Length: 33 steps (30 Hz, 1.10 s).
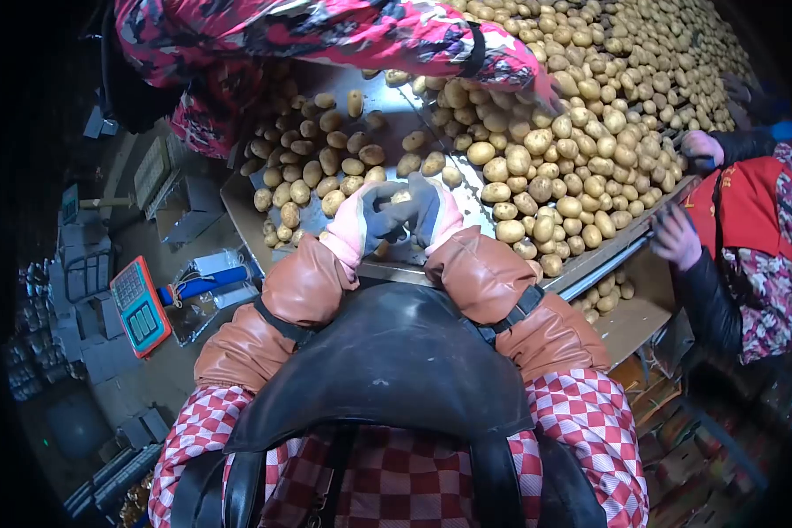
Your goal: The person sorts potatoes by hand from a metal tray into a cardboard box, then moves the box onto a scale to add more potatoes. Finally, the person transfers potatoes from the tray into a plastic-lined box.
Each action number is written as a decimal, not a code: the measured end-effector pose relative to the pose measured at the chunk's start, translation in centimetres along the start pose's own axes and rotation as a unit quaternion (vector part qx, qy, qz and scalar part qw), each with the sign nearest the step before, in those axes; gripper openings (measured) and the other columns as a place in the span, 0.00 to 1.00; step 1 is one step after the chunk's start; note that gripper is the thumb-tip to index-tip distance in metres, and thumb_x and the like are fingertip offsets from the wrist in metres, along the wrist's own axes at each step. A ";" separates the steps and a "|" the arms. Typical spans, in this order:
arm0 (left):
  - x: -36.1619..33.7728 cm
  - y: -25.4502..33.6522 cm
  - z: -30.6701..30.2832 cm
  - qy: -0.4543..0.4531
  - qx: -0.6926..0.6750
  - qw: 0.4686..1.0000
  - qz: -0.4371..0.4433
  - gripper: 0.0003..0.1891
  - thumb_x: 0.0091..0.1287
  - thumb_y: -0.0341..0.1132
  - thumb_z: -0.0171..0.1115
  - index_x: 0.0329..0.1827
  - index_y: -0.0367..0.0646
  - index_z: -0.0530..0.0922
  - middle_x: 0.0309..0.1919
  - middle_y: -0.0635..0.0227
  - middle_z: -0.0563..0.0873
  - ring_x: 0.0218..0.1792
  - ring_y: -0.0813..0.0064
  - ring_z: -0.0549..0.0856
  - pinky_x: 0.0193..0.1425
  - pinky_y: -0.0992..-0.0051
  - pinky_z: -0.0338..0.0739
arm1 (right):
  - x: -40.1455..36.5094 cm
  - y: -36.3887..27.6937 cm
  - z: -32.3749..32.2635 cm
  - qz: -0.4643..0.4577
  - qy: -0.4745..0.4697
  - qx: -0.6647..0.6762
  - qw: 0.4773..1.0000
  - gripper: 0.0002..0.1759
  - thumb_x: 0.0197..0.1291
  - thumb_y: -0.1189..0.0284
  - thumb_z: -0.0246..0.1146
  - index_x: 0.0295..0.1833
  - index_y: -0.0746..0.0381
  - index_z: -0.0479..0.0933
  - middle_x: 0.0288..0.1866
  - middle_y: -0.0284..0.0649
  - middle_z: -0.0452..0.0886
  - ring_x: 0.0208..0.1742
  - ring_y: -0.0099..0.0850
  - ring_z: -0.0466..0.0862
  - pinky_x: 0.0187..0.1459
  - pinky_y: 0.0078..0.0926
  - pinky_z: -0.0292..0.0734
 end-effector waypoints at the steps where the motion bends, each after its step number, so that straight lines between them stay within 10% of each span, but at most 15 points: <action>1: -0.3 -0.3 0.2 -0.002 0.003 1.000 -0.003 0.23 0.60 0.42 0.75 0.54 0.38 0.81 0.37 0.73 0.86 0.34 0.83 0.81 0.38 0.78 0.77 | 0.0 0.5 0.1 0.019 0.000 0.028 0.999 0.23 0.57 0.58 0.65 0.40 0.71 0.75 0.33 0.53 0.84 0.36 0.45 0.87 0.38 0.37 0.77; 4: -1.3 1.4 -0.5 0.043 -0.058 0.995 0.064 0.24 0.58 0.45 0.76 0.51 0.38 0.83 0.37 0.69 0.86 0.35 0.81 0.81 0.39 0.76 0.77 | -0.1 1.1 1.0 -0.023 0.001 -0.051 0.998 0.19 0.60 0.61 0.64 0.42 0.68 0.77 0.33 0.49 0.84 0.35 0.40 0.86 0.38 0.36 0.78; 6: -1.6 3.2 0.5 0.005 0.197 0.978 0.066 0.26 0.62 0.35 0.73 0.59 0.36 0.73 0.44 0.62 0.84 0.38 0.78 0.84 0.39 0.74 0.82 | -0.5 2.3 1.6 -0.035 0.026 0.112 0.993 0.15 0.63 0.63 0.61 0.43 0.64 0.78 0.34 0.45 0.84 0.37 0.37 0.85 0.38 0.34 0.77; 11: -0.9 -0.6 -1.8 0.024 0.137 0.990 0.013 0.21 0.65 0.39 0.72 0.51 0.36 0.74 0.40 0.64 0.84 0.37 0.80 0.83 0.38 0.74 0.81 | -1.2 2.5 1.9 0.042 0.060 0.212 0.974 0.14 0.69 0.63 0.58 0.43 0.63 0.79 0.36 0.43 0.84 0.38 0.34 0.84 0.40 0.32 0.76; 14: -3.7 1.4 -3.0 0.030 -0.005 0.992 0.124 0.19 0.67 0.39 0.70 0.52 0.34 0.76 0.40 0.66 0.84 0.38 0.82 0.83 0.40 0.77 0.80 | -0.3 -0.6 3.0 -0.046 0.072 -0.094 0.992 0.20 0.75 0.59 0.51 0.41 0.64 0.79 0.33 0.37 0.82 0.32 0.29 0.81 0.37 0.32 0.77; 15: -4.6 3.6 -2.6 -0.055 0.020 0.988 0.143 0.19 0.69 0.38 0.67 0.57 0.34 0.78 0.41 0.68 0.85 0.39 0.82 0.82 0.43 0.79 0.79 | -2.0 -4.8 2.2 0.140 0.007 0.223 0.965 0.24 0.76 0.55 0.48 0.39 0.62 0.78 0.29 0.35 0.81 0.30 0.28 0.80 0.33 0.30 0.76; 20: -6.8 1.8 -7.1 -0.082 -0.011 0.990 0.110 0.27 0.67 0.36 0.69 0.65 0.32 0.74 0.49 0.66 0.85 0.50 0.78 0.82 0.55 0.76 0.78 | -0.6 -1.0 10.0 0.098 -0.074 0.380 0.917 0.27 0.76 0.50 0.46 0.49 0.60 0.80 0.32 0.28 0.82 0.27 0.17 0.74 0.24 0.17 0.66; 22: -7.6 1.1 -9.0 -0.047 0.002 0.991 0.122 0.26 0.67 0.34 0.69 0.65 0.32 0.73 0.49 0.66 0.85 0.49 0.76 0.83 0.55 0.76 0.79 | -2.2 -1.2 12.0 0.222 -0.095 0.445 0.862 0.29 0.75 0.47 0.46 0.51 0.59 0.81 0.32 0.28 0.82 0.26 0.16 0.74 0.24 0.13 0.65; 24: -9.0 0.4 -10.0 -0.051 -0.092 0.989 0.102 0.25 0.65 0.27 0.67 0.66 0.33 0.73 0.47 0.67 0.85 0.48 0.74 0.84 0.55 0.74 0.79 | -2.1 -5.9 11.7 0.153 -0.120 0.290 0.937 0.23 0.68 0.52 0.55 0.47 0.61 0.81 0.32 0.37 0.82 0.27 0.26 0.83 0.26 0.23 0.77; 28: -11.7 1.7 -11.2 -0.029 0.207 0.961 0.179 0.27 0.60 0.16 0.63 0.65 0.41 0.75 0.43 0.69 0.85 0.44 0.76 0.84 0.51 0.74 0.80 | -2.2 -8.5 13.6 -0.019 -0.079 -0.001 0.997 0.21 0.68 0.57 0.53 0.53 0.61 0.81 0.37 0.41 0.83 0.38 0.36 0.85 0.34 0.38 0.79; 33: -12.9 -0.7 -11.7 -0.027 0.189 0.981 0.037 0.22 0.64 0.34 0.70 0.60 0.39 0.79 0.42 0.69 0.86 0.41 0.80 0.83 0.46 0.76 0.79 | -3.6 -2.5 15.8 0.133 -0.028 0.073 0.988 0.20 0.70 0.60 0.50 0.45 0.63 0.81 0.36 0.45 0.84 0.36 0.39 0.84 0.33 0.38 0.78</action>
Point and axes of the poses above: each hand's wrist, its own x-axis towards the middle knuckle, its own z-axis out of the palm, y = z × x, the point moved 10 cm from there along x, towards the middle knuckle
